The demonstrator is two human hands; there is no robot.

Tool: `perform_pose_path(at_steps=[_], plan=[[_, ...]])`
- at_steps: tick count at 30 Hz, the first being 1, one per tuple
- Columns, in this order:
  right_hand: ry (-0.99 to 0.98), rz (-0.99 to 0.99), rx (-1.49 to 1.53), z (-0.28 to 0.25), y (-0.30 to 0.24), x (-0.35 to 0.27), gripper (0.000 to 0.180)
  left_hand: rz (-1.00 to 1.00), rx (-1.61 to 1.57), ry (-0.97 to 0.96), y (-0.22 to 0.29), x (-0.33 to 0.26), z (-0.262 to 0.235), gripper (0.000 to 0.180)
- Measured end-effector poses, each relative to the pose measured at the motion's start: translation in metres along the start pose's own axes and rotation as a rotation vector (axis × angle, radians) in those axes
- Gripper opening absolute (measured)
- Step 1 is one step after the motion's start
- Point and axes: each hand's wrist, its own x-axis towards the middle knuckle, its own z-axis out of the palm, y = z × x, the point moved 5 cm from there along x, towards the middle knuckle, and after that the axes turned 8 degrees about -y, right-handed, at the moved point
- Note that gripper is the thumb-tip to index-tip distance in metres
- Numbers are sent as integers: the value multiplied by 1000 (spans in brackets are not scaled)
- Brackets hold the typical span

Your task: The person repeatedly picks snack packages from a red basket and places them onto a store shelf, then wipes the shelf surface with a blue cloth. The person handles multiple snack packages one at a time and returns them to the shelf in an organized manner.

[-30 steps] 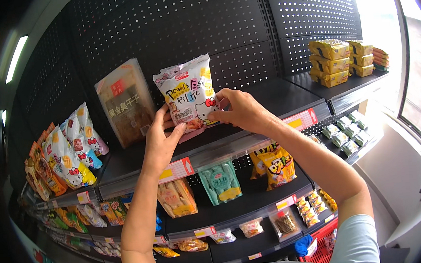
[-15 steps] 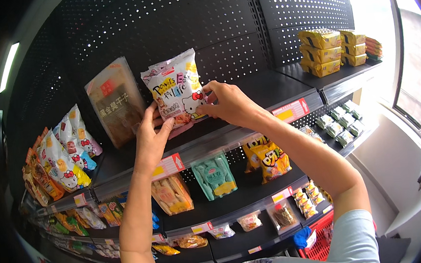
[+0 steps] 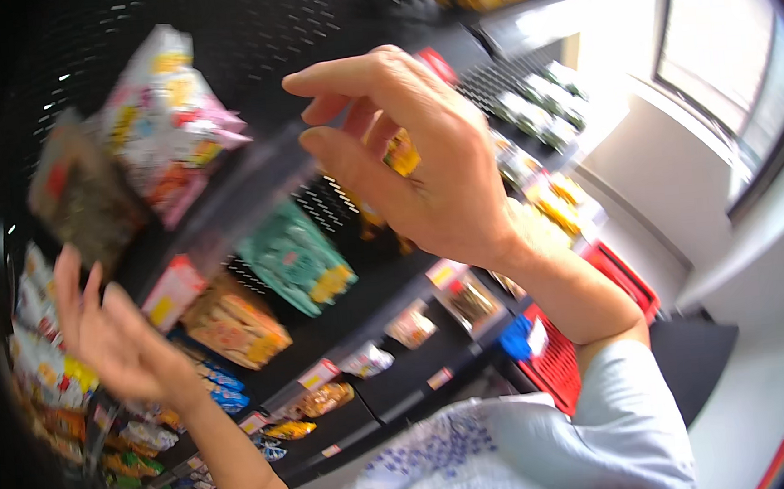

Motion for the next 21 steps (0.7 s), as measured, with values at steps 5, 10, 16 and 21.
perform_pose_path(at_steps=[5, 10, 16, 21], plan=[[145, 629, -67, -68, 72, -165, 25, 152, 60, -588, 61, -115, 12, 29], [230, 1341, -262, -129, 133, -449, 18, -459, -352, -971, 74, -256, 65, 19], [-87, 1793, -265, -79, 106, -659, 23, -724, -456, -1170, 91, -329, 77, 22], [-526, 1705, -381, -21, 131, -692, 36, -781, -478, -1247, 97, -351, 77, 24]])
